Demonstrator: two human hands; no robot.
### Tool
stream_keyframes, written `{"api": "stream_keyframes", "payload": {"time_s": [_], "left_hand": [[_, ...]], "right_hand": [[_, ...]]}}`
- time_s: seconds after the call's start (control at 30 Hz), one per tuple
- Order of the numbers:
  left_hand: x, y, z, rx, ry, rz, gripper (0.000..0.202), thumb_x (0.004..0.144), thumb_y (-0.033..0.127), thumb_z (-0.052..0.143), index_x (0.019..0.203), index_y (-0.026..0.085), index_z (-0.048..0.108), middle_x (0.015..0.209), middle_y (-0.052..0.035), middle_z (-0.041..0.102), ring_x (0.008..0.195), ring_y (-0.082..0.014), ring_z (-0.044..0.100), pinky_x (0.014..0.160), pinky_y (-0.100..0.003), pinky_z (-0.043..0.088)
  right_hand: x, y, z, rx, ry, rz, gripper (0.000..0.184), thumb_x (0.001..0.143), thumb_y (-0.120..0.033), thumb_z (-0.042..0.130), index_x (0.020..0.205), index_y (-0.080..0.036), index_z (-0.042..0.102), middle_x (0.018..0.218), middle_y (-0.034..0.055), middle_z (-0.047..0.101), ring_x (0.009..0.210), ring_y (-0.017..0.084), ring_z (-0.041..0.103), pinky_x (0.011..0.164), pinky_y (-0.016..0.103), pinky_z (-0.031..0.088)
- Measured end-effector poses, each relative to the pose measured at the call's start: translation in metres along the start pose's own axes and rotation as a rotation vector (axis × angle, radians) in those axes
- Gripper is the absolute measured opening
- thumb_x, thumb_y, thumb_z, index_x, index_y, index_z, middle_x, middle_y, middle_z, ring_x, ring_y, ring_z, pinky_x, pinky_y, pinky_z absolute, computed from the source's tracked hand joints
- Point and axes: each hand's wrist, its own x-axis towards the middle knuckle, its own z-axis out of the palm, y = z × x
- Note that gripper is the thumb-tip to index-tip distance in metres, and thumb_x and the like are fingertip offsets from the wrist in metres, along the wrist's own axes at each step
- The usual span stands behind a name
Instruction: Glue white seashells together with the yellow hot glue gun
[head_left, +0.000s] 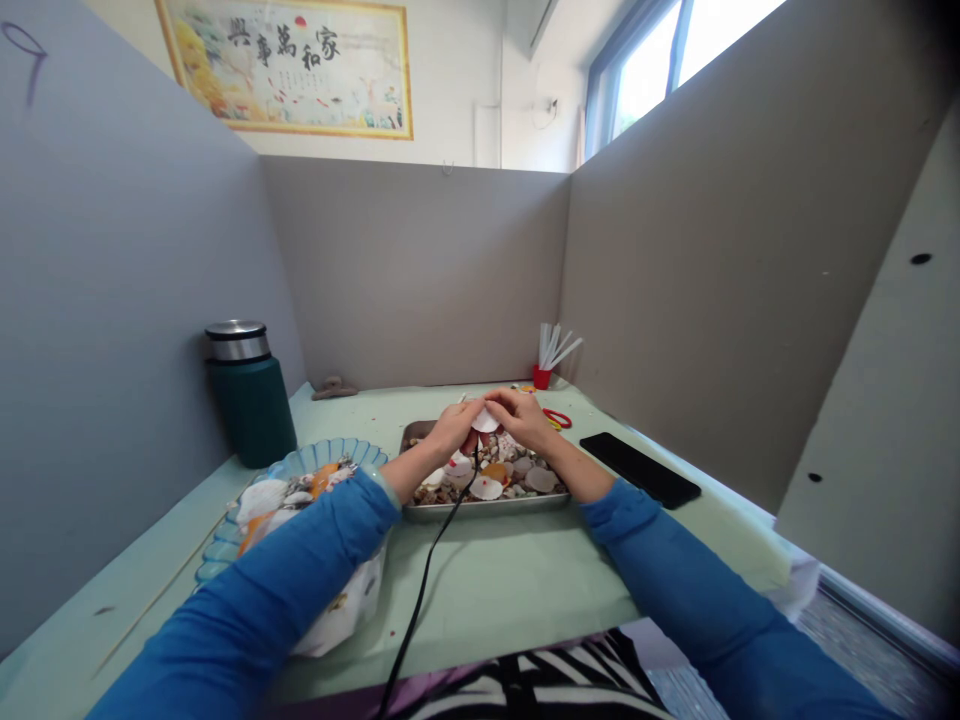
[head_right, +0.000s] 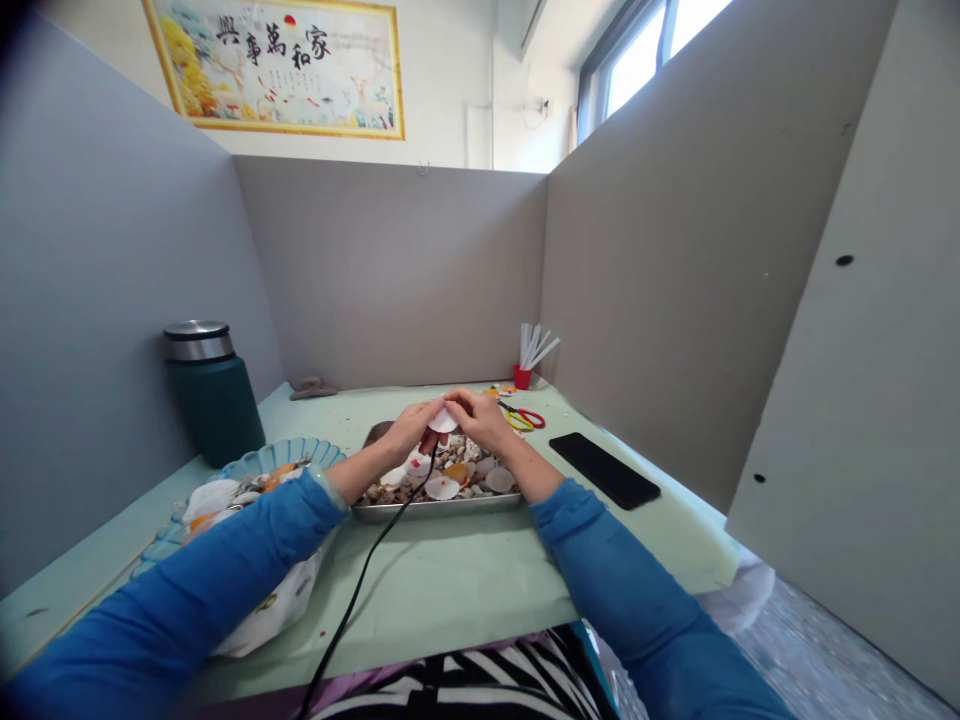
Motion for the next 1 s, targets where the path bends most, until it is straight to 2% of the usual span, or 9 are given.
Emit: {"api": "stream_keyframes", "payload": {"time_s": [0.43, 0.8, 1.0], "left_hand": [[-0.0014, 0.0058, 0.0024, 0.027, 0.014, 0.005, 0.041, 0.088, 0.045, 0.039, 0.067, 0.013, 0.054, 0.05, -0.001, 0.056, 0.03, -0.0061, 0.038, 0.033, -0.02, 0.025], [0.0009, 0.001, 0.0009, 0.066, 0.019, 0.015, 0.043, 0.088, 0.049, 0.039, 0.068, 0.013, 0.053, 0.049, -0.0007, 0.055, 0.029, -0.0057, 0.039, 0.033, -0.019, 0.025], [0.0017, -0.0001, 0.0004, -0.001, 0.011, -0.012, 0.043, 0.088, 0.049, 0.04, 0.069, 0.013, 0.053, 0.051, -0.0021, 0.057, 0.029, -0.0058, 0.039, 0.034, -0.019, 0.025]], "right_hand": [[-0.001, -0.0027, -0.0002, 0.001, -0.01, -0.012, 0.026, 0.087, -0.036, 0.051, 0.098, -0.016, 0.063, 0.073, 0.0029, 0.065, 0.056, 0.013, 0.056, 0.051, 0.023, 0.044], [0.0, 0.0024, 0.0007, -0.014, 0.022, -0.011, 0.025, 0.088, -0.035, 0.051, 0.096, -0.016, 0.064, 0.074, 0.0029, 0.065, 0.056, 0.013, 0.056, 0.052, 0.024, 0.044], [-0.0005, 0.004, 0.0017, -0.015, 0.053, -0.024, 0.023, 0.087, -0.034, 0.052, 0.1, -0.017, 0.06, 0.064, -0.0008, 0.058, 0.052, 0.012, 0.053, 0.05, 0.023, 0.041]]}}
